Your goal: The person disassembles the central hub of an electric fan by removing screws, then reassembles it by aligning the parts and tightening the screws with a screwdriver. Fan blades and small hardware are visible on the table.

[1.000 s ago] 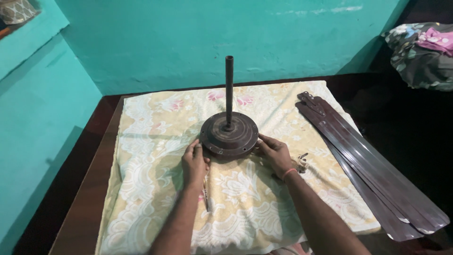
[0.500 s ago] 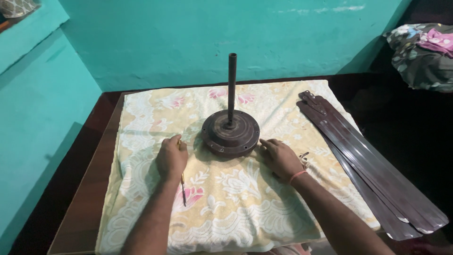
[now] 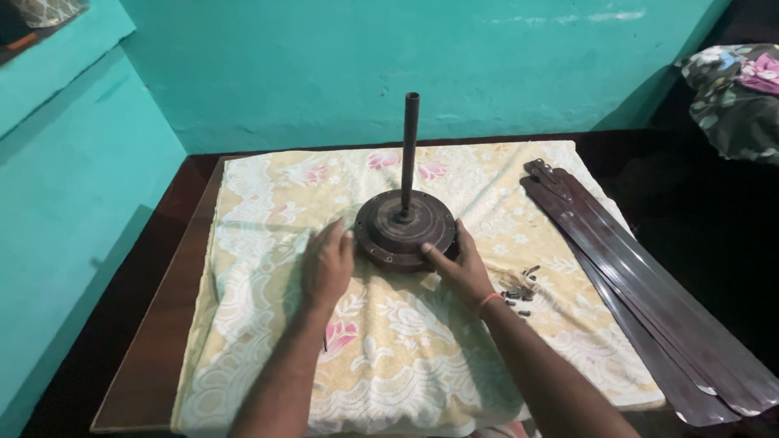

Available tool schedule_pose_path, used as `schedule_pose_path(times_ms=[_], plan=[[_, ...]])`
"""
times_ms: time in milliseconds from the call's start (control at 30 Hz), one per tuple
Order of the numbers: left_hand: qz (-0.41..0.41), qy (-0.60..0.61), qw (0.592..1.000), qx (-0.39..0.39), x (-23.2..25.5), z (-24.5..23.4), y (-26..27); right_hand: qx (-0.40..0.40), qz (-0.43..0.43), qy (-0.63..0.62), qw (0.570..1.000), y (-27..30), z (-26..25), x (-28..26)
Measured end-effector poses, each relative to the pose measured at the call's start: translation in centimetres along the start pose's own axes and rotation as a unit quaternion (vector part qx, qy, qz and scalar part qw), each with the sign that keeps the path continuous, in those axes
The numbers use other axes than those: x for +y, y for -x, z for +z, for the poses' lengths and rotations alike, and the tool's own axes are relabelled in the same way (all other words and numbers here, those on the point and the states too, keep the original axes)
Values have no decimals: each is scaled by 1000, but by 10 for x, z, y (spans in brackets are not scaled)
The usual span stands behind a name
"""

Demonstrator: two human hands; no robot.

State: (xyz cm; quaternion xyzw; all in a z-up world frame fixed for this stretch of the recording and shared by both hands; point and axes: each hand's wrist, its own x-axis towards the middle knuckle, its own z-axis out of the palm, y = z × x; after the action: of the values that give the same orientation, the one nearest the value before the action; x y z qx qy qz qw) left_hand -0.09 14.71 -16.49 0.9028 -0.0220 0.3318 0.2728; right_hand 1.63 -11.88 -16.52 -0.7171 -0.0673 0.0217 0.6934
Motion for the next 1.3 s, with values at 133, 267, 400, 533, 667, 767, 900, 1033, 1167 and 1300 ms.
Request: schedule_pose_path(times_ms=[133, 267, 400, 533, 667, 767, 900, 1033, 1167, 1300], plan=[[-38, 113, 989, -85, 35, 2, -9, -17, -101, 128, 986, -6, -4, 10], [-35, 114, 990, -81, 47, 21, -23, -66, -147, 179, 971, -2, -10, 6], [-58, 58, 994, -77, 39, 51, -16, -93, -99, 401, 906, 11, -24, -17], [-54, 72, 993, -79, 26, 63, -6, -116, -81, 479, 866, 24, -35, -39], [-63, 118, 987, -87, 21, 51, -9, -114, -77, 547, 826, 25, -45, -50], [-202, 255, 939, -107, 22, 38, -14, -103, -58, 537, 835, 23, -49, -44], [-205, 393, 893, -78, 27, 17, -18, -101, 20, 244, 964, 12, -36, -24], [-157, 321, 927, -116, 48, 8, -23, -26, -102, 40, 994, -3, -7, -3], [-137, 277, 941, -139, 71, 8, -40, 2, -104, -18, 994, 3, 17, 7], [-54, 327, 938, -98, 82, 21, -63, -45, -119, 32, 991, 6, 15, 0]])
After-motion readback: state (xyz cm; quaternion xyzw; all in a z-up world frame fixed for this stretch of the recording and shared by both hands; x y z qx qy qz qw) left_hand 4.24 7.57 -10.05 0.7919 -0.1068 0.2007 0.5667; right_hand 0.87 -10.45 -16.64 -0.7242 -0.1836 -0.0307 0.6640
